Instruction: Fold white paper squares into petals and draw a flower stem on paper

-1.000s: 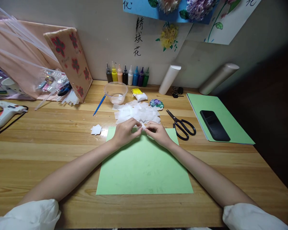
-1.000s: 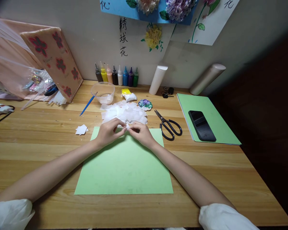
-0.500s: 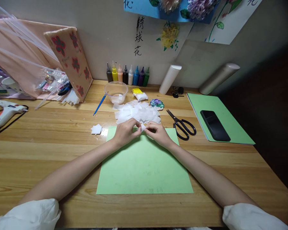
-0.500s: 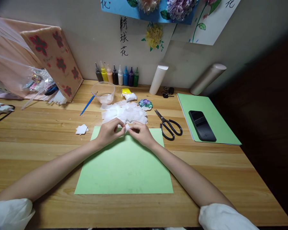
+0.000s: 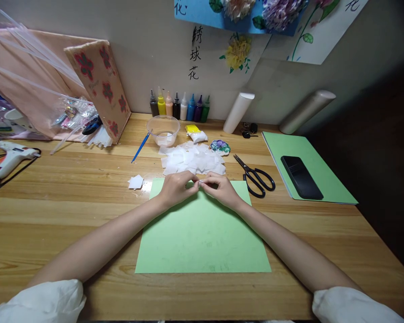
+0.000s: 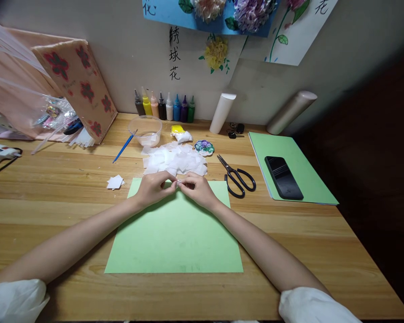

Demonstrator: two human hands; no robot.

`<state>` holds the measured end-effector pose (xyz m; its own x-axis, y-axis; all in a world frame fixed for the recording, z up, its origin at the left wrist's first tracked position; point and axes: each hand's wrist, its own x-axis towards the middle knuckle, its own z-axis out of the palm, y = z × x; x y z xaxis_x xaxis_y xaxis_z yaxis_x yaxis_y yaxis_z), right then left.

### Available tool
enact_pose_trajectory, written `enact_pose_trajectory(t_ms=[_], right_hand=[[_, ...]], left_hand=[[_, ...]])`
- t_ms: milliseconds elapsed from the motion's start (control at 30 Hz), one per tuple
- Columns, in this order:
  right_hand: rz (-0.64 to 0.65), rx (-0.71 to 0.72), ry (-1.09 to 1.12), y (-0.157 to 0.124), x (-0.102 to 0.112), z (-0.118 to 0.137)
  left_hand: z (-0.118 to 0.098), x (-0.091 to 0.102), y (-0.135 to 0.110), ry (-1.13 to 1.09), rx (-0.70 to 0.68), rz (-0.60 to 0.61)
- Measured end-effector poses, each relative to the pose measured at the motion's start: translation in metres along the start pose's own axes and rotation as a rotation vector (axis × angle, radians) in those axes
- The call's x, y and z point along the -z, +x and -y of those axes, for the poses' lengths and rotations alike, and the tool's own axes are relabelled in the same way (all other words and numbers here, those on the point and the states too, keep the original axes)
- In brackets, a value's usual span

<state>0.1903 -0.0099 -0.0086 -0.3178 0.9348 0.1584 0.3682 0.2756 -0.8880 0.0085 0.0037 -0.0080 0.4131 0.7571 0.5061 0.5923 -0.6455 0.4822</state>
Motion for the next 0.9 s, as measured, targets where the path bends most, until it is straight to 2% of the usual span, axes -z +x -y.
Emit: enact_pose_trajectory(t_ms=[300, 533, 633, 700, 900], right_hand=[[-0.017, -0.007, 0.020, 0.000, 0.000, -0.002], [-0.108, -0.034, 0.082, 0.003, 0.003, -0.003], [-0.117, -0.056, 0.088, 0.004, 0.004, -0.004], [-0.104, -0.060, 0.093, 0.004, 0.003, -0.004], [-0.067, -0.043, 0.112, 0.004, 0.002, -0.006]], left_hand=[[-0.002, 0.001, 0.002, 0.000, 0.078, 0.005], [0.013, 0.006, 0.009, 0.007, 0.379, -0.126], [0.019, 0.007, 0.010, 0.080, 0.437, -0.201], [0.017, 0.008, 0.009, 0.086, 0.372, -0.189], [0.002, 0.005, 0.006, 0.074, -0.051, 0.007]])
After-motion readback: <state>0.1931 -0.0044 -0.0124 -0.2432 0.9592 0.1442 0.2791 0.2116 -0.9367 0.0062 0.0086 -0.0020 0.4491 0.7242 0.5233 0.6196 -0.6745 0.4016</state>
